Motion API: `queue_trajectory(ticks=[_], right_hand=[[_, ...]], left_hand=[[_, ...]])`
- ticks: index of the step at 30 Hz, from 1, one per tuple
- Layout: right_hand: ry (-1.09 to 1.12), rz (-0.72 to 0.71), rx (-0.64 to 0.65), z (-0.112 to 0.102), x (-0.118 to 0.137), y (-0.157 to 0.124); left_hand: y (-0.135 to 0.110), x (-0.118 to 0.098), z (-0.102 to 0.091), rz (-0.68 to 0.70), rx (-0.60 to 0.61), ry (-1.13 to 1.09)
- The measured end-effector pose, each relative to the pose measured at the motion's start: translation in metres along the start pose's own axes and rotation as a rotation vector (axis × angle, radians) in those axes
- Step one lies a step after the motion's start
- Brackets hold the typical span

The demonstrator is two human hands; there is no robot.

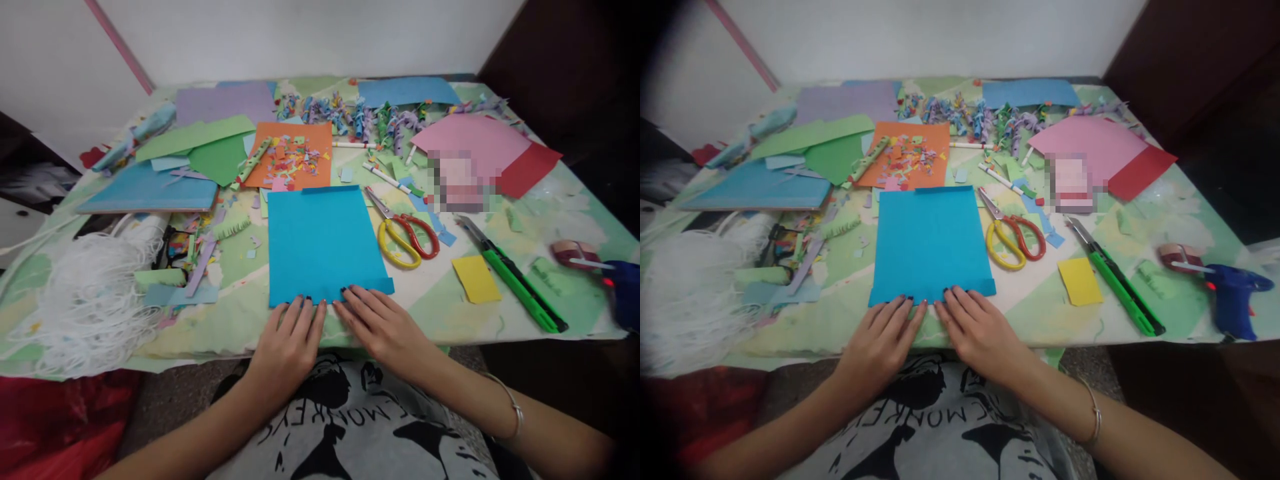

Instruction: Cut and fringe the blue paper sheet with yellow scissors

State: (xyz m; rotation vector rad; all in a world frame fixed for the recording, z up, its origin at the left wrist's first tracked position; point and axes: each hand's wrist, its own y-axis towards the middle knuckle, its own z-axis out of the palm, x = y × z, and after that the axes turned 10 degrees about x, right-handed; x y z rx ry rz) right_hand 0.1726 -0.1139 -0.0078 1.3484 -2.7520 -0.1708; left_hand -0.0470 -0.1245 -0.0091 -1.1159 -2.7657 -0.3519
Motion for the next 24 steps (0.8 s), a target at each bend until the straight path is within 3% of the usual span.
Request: queue_trajectory(ticks=[4, 8, 12, 19, 24], right_hand=[[0.050, 0.093, 0.023, 0.006, 0.014, -0.004], [0.124, 0.104, 0.031, 0.013, 0.012, -0.007], [0.173, 0.105, 0.054, 0.015, 0.008, -0.008], [0.188, 0.118, 0.056, 0.015, 0.007, -0.008], [0.163, 0.103, 0.076, 0.013, 0.007, -0.007]], left_hand=[[-0.008, -0.017, 0.006, -0.107, -0.037, -0.036], [-0.011, -0.019, 0.009, -0.158, -0.067, -0.071], [-0.013, -0.018, 0.008, -0.235, -0.015, -0.091], [-0.015, -0.020, 0.011, -0.268, -0.025, -0.112], [-0.015, -0.016, 0.008, -0.218, 0.020, -0.100]])
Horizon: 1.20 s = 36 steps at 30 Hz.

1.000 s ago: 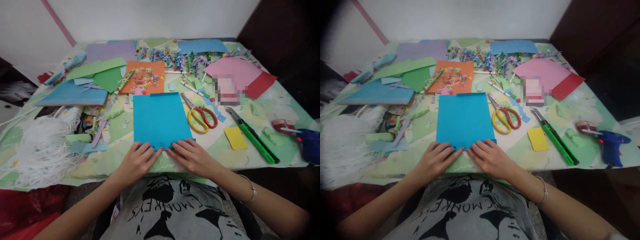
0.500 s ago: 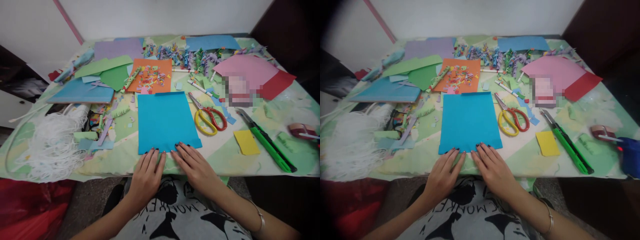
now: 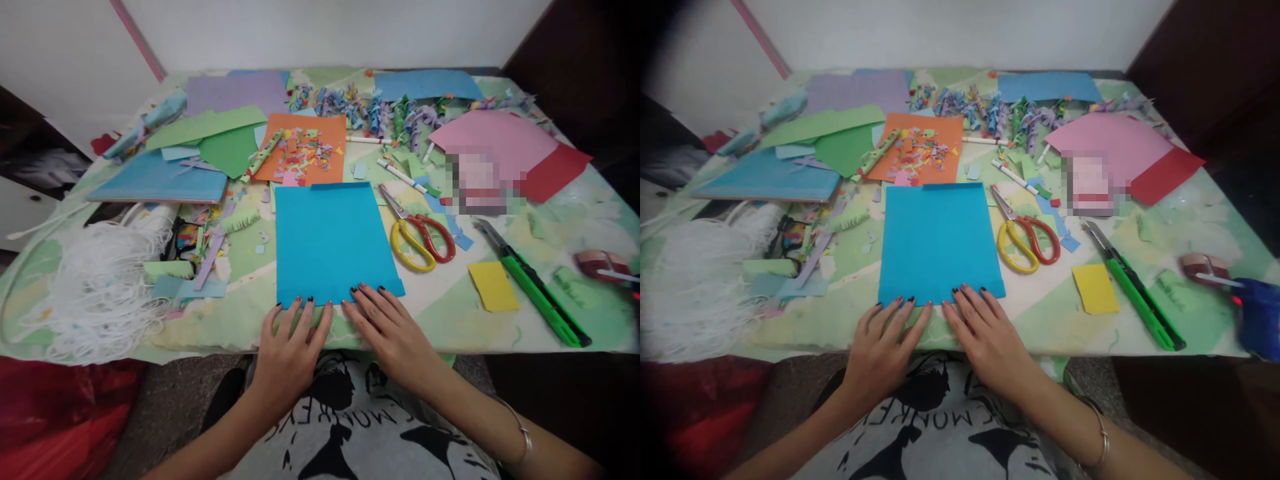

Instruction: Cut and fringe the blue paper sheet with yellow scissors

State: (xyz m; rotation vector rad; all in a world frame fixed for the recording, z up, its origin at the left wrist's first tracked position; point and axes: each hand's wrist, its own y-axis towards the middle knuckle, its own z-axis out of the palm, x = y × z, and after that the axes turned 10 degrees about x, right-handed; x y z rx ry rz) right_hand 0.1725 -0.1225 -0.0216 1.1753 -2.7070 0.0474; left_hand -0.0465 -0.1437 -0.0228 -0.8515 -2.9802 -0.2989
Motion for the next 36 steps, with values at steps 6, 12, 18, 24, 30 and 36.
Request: queue_trajectory(ticks=[6, 12, 18, 24, 30, 36], right_hand=[[-0.036, -0.002, 0.049, -0.005, 0.001, 0.002], [-0.079, 0.011, 0.112, -0.009, 0.004, 0.004], [-0.101, -0.049, 0.130, -0.019, -0.006, 0.003], [-0.114, -0.091, 0.159, -0.027, -0.022, -0.006], [-0.102, -0.105, 0.182, -0.030, -0.040, -0.021], [-0.116, -0.074, 0.173, -0.036, -0.058, -0.038]], left_hand=[[0.003, 0.003, -0.004, 0.015, 0.018, -0.009], [0.005, 0.002, -0.008, 0.016, 0.066, -0.003], [0.003, 0.007, -0.010, 0.051, 0.046, 0.010], [-0.001, 0.016, -0.013, 0.109, 0.043, -0.013], [-0.012, 0.040, -0.009, 0.224, 0.094, -0.080], [-0.023, 0.058, -0.011, 0.223, 0.081, -0.086]])
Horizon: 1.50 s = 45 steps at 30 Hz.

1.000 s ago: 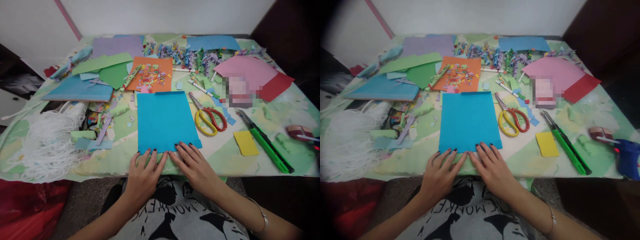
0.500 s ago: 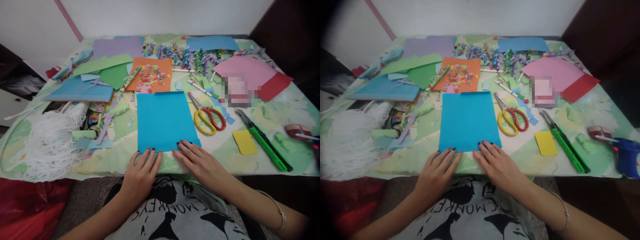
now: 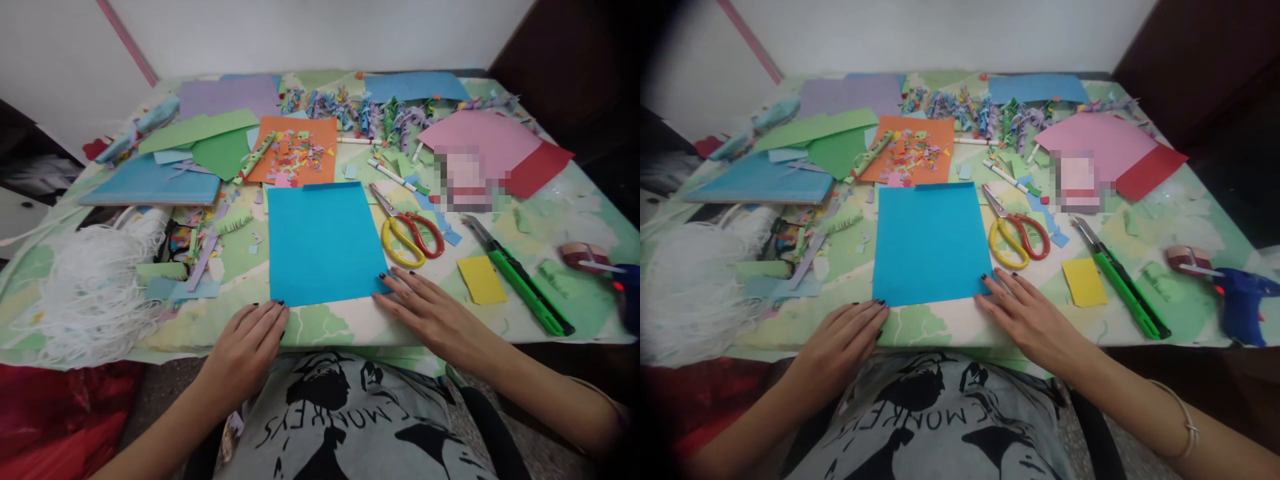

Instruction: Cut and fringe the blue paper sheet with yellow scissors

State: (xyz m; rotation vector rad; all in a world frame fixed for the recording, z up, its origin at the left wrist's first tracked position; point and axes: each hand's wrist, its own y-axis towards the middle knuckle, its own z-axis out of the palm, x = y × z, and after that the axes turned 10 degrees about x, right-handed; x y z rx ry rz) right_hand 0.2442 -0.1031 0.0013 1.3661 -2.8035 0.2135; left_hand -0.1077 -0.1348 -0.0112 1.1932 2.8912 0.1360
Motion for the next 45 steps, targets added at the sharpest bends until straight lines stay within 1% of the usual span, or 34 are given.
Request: queue_trajectory(ticks=[6, 12, 15, 16, 18, 20, 21, 22, 23, 24, 26, 28, 30, 32, 35, 38, 42, 45], right_hand=[[-0.074, 0.070, -0.035, 0.000, -0.005, -0.013], [-0.147, 0.097, -0.046, 0.001, -0.012, -0.022], [-0.139, 0.112, -0.060, 0.002, -0.017, -0.024], [-0.114, 0.117, -0.083, 0.002, -0.018, -0.023], [-0.008, 0.138, -0.186, 0.002, -0.015, -0.018], [0.178, 0.207, -0.309, 0.000, -0.007, -0.006], [0.280, 0.269, -0.353, -0.002, -0.001, 0.002], [0.389, 0.357, -0.329, -0.005, 0.005, 0.012], [0.493, 0.465, -0.269, -0.007, 0.012, 0.023], [0.538, 0.491, -0.216, -0.010, 0.020, 0.034], [0.607, 0.477, -0.112, -0.016, 0.033, 0.057], [0.649, 0.482, -0.037, -0.021, 0.044, 0.079], [0.689, 0.490, 0.026, -0.026, 0.051, 0.096], [0.741, 0.503, 0.086, -0.028, 0.054, 0.106], [0.842, 0.531, 0.161, -0.028, 0.052, 0.108], [0.947, 0.563, 0.221, -0.025, 0.045, 0.100], [1.023, 0.646, 0.229, -0.022, 0.034, 0.086], [1.066, 0.722, 0.221, -0.023, 0.026, 0.077]], left_hand=[[-0.002, 0.002, -0.003, 0.001, -0.014, 0.030], [-0.006, 0.006, -0.003, 0.016, -0.016, 0.044], [-0.009, 0.010, -0.005, 0.010, -0.027, 0.006], [-0.009, 0.011, -0.006, 0.001, -0.039, -0.030], [-0.005, 0.013, -0.008, -0.057, -0.062, -0.142], [0.003, 0.012, -0.009, -0.177, -0.097, -0.263], [0.010, 0.010, -0.010, -0.258, -0.130, -0.308], [0.018, 0.006, -0.009, -0.330, -0.177, -0.324], [0.027, 0.001, -0.009, -0.395, -0.211, -0.320], [0.036, -0.005, -0.007, -0.448, -0.199, -0.322], [0.055, -0.018, -0.003, -0.539, -0.151, -0.280], [0.070, -0.030, 0.001, -0.628, -0.062, -0.231], [0.079, -0.039, 0.004, -0.702, -0.014, -0.199], [0.081, -0.042, 0.005, -0.749, 0.011, -0.182], [0.074, -0.039, 0.003, -0.766, 0.039, -0.165], [0.061, -0.031, 0.000, -0.776, 0.075, -0.141], [0.045, -0.022, 0.000, -0.810, 0.079, -0.123], [0.038, -0.019, 0.002, -0.819, 0.059, -0.136]])
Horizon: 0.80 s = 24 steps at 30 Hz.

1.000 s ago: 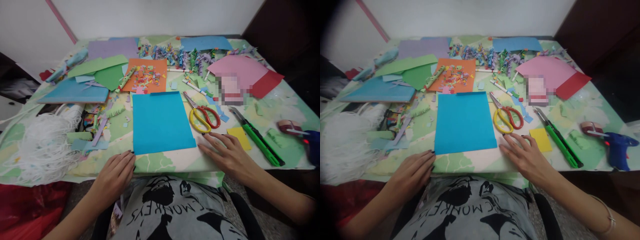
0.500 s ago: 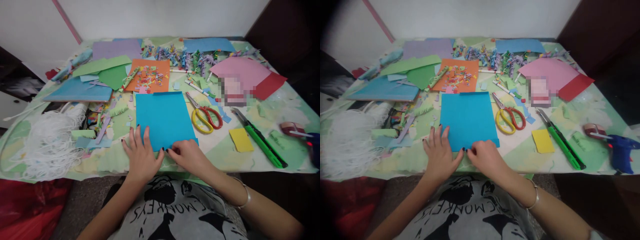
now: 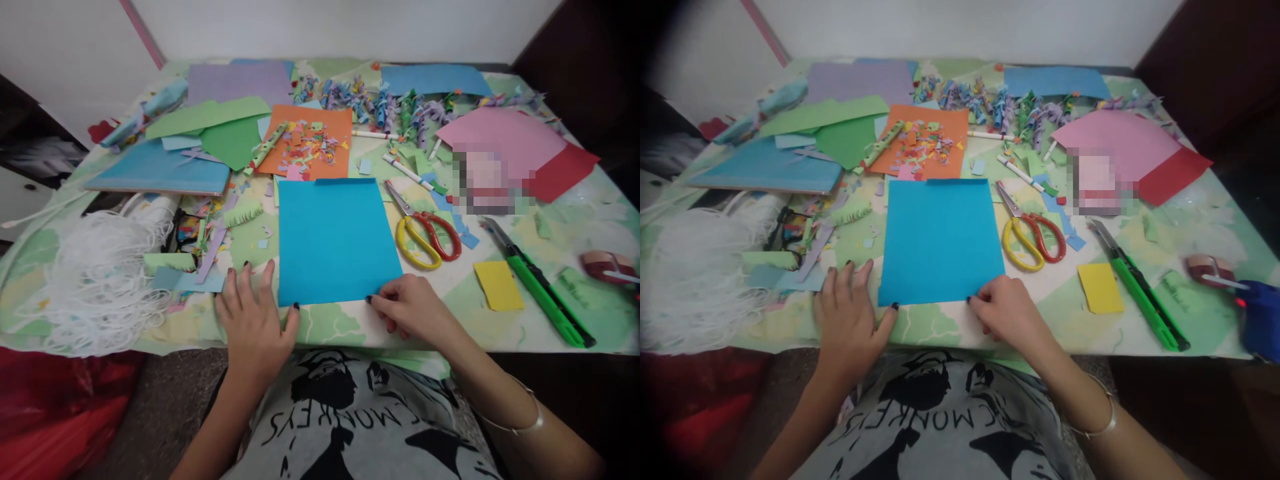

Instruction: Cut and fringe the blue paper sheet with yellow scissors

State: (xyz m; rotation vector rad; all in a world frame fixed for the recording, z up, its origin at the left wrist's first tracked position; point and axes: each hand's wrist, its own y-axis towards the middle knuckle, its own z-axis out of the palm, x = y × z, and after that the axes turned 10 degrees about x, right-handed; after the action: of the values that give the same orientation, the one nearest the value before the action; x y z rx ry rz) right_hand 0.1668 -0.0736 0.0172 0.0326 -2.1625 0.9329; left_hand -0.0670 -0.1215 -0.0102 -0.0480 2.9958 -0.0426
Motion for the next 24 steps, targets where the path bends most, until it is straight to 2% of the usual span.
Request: queue_trajectory(ticks=[8, 12, 14, 18, 21, 24], right_hand=[[0.124, 0.110, -0.162, -0.029, -0.040, -0.016], [0.196, 0.135, -0.224, -0.034, -0.058, -0.027], [0.244, 0.097, -0.274, -0.031, -0.060, -0.031], [0.298, -0.120, -0.372, -0.019, -0.057, -0.031], [0.195, -0.219, -0.370, -0.013, -0.054, -0.028], [0.092, -0.244, -0.342, -0.012, -0.051, -0.022]], left_hand=[[0.001, 0.008, -0.001, -0.003, 0.006, -0.067], [-0.002, 0.013, -0.005, 0.019, 0.012, -0.139], [-0.004, 0.014, -0.005, 0.036, -0.008, -0.163], [-0.002, 0.016, -0.001, 0.104, -0.037, -0.199], [0.005, 0.022, 0.001, 0.172, -0.053, -0.203], [0.014, 0.030, 0.001, 0.266, -0.032, -0.220]])
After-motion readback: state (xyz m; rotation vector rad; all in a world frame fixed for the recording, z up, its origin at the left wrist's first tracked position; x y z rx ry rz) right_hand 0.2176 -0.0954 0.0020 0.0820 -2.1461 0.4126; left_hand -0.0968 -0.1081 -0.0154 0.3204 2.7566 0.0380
